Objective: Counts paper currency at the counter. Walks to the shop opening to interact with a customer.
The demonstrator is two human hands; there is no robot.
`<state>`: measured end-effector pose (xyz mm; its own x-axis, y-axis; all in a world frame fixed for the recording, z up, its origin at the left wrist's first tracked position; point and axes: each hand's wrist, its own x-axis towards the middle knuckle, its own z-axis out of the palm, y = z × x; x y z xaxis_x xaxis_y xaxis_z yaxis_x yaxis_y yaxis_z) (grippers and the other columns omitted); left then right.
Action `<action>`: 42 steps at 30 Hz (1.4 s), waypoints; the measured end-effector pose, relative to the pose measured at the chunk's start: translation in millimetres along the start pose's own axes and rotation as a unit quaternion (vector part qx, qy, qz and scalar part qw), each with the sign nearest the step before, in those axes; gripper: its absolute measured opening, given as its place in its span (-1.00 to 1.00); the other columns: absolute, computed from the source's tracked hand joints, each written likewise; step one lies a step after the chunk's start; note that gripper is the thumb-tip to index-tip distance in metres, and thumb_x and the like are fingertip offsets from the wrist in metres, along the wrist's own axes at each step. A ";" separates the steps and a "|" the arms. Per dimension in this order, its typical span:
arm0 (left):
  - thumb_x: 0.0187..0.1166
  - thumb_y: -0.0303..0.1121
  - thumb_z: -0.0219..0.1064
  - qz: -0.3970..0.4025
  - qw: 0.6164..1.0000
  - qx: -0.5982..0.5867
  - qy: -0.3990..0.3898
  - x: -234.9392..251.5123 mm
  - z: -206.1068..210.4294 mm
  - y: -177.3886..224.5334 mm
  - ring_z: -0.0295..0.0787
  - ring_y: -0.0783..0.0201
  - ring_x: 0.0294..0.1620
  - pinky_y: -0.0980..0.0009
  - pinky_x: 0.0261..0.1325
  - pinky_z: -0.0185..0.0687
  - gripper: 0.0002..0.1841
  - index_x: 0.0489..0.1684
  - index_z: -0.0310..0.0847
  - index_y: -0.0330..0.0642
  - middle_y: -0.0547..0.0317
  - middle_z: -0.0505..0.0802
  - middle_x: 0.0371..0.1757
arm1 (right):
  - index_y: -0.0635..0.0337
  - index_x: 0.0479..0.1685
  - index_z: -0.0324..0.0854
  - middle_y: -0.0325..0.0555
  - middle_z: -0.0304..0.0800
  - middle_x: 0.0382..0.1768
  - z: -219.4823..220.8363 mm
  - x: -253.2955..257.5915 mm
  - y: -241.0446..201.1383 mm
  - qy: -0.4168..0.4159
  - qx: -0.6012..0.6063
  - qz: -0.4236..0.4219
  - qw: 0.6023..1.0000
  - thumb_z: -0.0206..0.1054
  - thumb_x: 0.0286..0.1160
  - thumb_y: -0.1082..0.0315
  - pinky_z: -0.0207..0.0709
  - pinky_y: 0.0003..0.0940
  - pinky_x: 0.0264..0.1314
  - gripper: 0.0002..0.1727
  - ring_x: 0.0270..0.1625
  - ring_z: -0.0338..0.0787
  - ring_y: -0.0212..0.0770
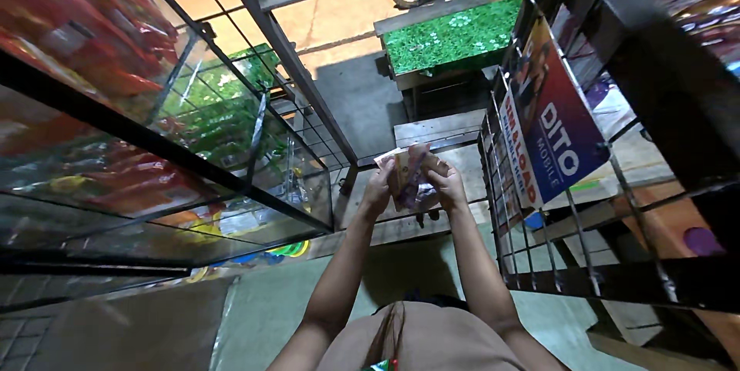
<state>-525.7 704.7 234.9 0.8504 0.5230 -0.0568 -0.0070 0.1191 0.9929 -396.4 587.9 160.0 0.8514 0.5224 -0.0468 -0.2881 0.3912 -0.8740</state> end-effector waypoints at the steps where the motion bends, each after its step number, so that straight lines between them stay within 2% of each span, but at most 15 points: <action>1: 0.88 -0.04 -0.06 0.002 1.000 0.007 0.007 0.1 -0.1 0.0 0.80 0.48 -0.20 0.42 -0.03 0.77 -0.60 0.17 0.63 -0.07 0.30 0.85 -0.19 | 0.40 0.27 0.52 0.08 0.81 -0.02 -0.1 -0.1 -0.4 -0.001 -0.004 -0.001 1.000 0.43 0.37 0.67 0.78 -0.23 0.09 -0.56 -0.06 0.84 -0.21; 3: 0.85 -0.07 0.03 0.005 1.000 0.019 0.020 1.4 -0.5 -0.5 0.78 0.49 -0.32 0.46 -0.19 0.76 -0.65 0.22 0.64 -0.03 0.31 0.85 -0.23 | 0.40 0.34 0.50 0.08 0.80 0.03 -0.5 -0.9 -1.7 0.002 -0.012 -0.004 1.000 0.38 0.39 0.70 0.78 -0.25 0.12 -0.52 -0.02 0.84 -0.22; 5: 0.84 -0.10 0.07 0.009 0.999 0.023 0.033 3.9 -0.1 -1.5 0.78 0.48 -0.39 0.48 -0.29 0.75 -0.67 0.23 0.64 -0.04 0.29 0.86 -0.26 | 0.42 0.24 0.56 0.06 0.83 -0.02 0.5 -1.7 -3.1 0.018 -0.014 0.006 1.000 0.38 0.41 0.69 0.78 -0.27 0.10 -0.61 -0.06 0.85 -0.25; 8: 0.79 -0.08 0.15 0.005 0.998 0.029 0.053 6.4 0.2 -3.4 0.78 0.46 -0.36 0.46 -0.24 0.75 -0.68 0.19 0.65 -0.08 0.27 0.86 -0.25 | 0.44 0.18 0.61 0.06 0.85 -0.04 -0.5 -2.3 -2.8 0.026 -0.014 0.018 0.999 0.40 0.44 0.66 0.78 -0.27 0.10 -0.67 -0.07 0.86 -0.24; 13: 0.76 -0.03 0.20 -0.024 0.996 0.069 0.042 6.5 0.8 0.1 0.80 0.39 -0.13 0.34 0.04 0.76 -0.59 0.31 0.62 -0.14 0.17 0.86 -0.05 | 0.43 0.13 0.66 0.01 0.87 -0.08 2.6 0.8 -1.1 0.032 -0.032 0.001 0.999 0.40 0.47 0.62 0.76 -0.35 0.08 -0.73 -0.10 0.84 -0.32; 15: 0.75 0.03 0.18 -0.044 0.994 0.094 0.022 10.0 3.8 -2.5 0.74 0.34 -0.18 0.29 -0.01 0.73 -0.53 0.30 0.57 -0.19 0.11 0.81 -0.10 | 0.42 0.14 0.69 0.02 0.90 -0.08 9.4 4.7 -0.7 0.039 -0.041 -0.010 0.998 0.47 0.43 0.56 0.77 -0.31 0.10 -0.70 -0.09 0.87 -0.30; 16: 0.72 0.02 0.23 -0.037 0.995 0.095 0.008 14.8 6.7 -8.9 0.72 0.41 -0.30 0.38 -0.18 0.71 -0.59 0.20 0.58 -0.14 0.21 0.80 -0.22 | 0.42 0.11 0.71 0.03 0.90 -0.10 14.4 7.2 -0.8 0.042 -0.047 -0.019 0.998 0.54 0.39 0.52 0.79 -0.28 0.09 -0.68 -0.11 0.88 -0.27; 19: 0.55 -0.31 0.48 -0.051 0.997 0.047 -0.031 25.8 12.6 -25.7 0.83 0.30 -0.19 0.30 -0.12 0.80 -0.50 0.45 0.46 -0.14 0.10 0.87 -0.03 | 0.36 -0.01 0.75 -0.01 0.90 -0.22 27.8 10.9 -2.9 0.054 -0.102 -0.033 0.993 0.66 0.26 0.41 0.79 -0.28 -0.04 -0.66 -0.24 0.86 -0.30; 22: 0.50 -0.52 0.46 -0.095 0.995 0.016 0.030 37.7 19.3 -30.8 0.77 0.25 -0.31 0.29 -0.24 0.73 -0.53 0.38 0.47 -0.29 -0.01 0.84 -0.13 | 0.24 -0.02 0.68 0.01 0.76 -0.26 27.4 5.4 -17.8 0.053 -0.223 -0.009 0.973 0.62 0.38 0.17 0.63 -0.14 -0.20 -0.62 -0.31 0.69 -0.19; 24: 0.52 -0.50 0.45 -0.109 0.992 0.002 0.069 43.3 21.5 -28.6 0.75 0.25 -0.39 0.31 -0.30 0.72 -0.56 0.35 0.46 -0.36 -0.04 0.83 -0.21 | 0.26 0.22 0.61 0.19 0.77 -0.07 19.1 14.4 -25.2 0.062 -0.300 -0.020 0.952 0.53 0.49 0.03 0.62 0.14 0.01 -0.47 -0.08 0.74 0.09; 28: 0.61 -0.48 0.34 -0.132 0.986 -0.045 0.093 54.7 24.6 -36.6 0.76 0.23 -0.40 0.29 -0.31 0.73 -0.66 0.30 0.46 -0.33 -0.02 0.81 -0.27 | 0.41 0.45 0.47 0.37 0.64 0.32 22.6 27.1 -44.3 0.025 -0.352 -0.028 0.935 0.10 0.83 0.13 0.43 0.22 0.50 -0.50 0.41 0.64 0.25; 31: 0.73 -0.38 0.17 -0.154 0.978 -0.116 0.075 59.5 33.8 -43.9 0.76 0.24 -0.29 0.27 -0.20 0.73 -0.73 0.31 0.47 -0.23 0.04 0.79 -0.18 | 0.34 0.54 0.36 0.26 0.64 0.35 32.3 31.2 -42.3 -0.054 -0.276 0.036 0.959 -0.16 0.94 0.12 0.58 0.04 0.35 -0.48 0.32 0.70 0.06; 34: 0.77 -0.26 0.10 -0.167 0.970 -0.157 0.076 68.3 39.4 -50.8 0.76 0.24 -0.38 0.30 -0.34 0.72 -0.75 0.14 0.56 -0.20 0.06 0.80 -0.27 | 0.33 0.58 0.34 0.20 0.64 0.41 31.0 32.1 -36.5 -0.060 -0.206 0.036 0.976 -0.18 0.94 0.14 0.56 -0.05 0.38 -0.48 0.35 0.70 -0.03; 38: 0.71 -0.26 0.25 -0.167 0.977 -0.120 0.050 74.0 45.5 -45.0 0.77 0.24 -0.28 0.28 -0.24 0.74 -0.70 0.28 0.53 -0.19 0.04 0.81 -0.17 | 0.27 0.70 0.21 0.16 0.65 0.44 23.4 28.6 -39.7 -0.047 -0.152 0.016 0.987 -0.10 0.92 0.12 0.59 -0.16 0.43 -0.45 0.35 0.73 -0.11; 42: 0.61 -0.42 0.36 -0.124 0.984 -0.121 0.051 99.7 60.1 -49.7 0.83 0.16 -0.13 0.16 -0.03 0.79 -0.59 0.39 0.46 -0.30 -0.08 0.84 -0.04 | 0.13 0.94 -0.21 0.19 0.34 0.72 19.4 30.2 -44.2 -0.024 -0.177 -0.043 0.983 -0.05 0.89 0.01 0.32 -0.04 0.75 -0.23 0.69 0.46 -0.05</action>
<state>-408.9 700.2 186.2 0.7849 0.5328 -0.3163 0.0586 0.4443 0.8940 -366.4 601.1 206.6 0.8416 0.5378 0.0498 -0.0381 0.1511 -0.9878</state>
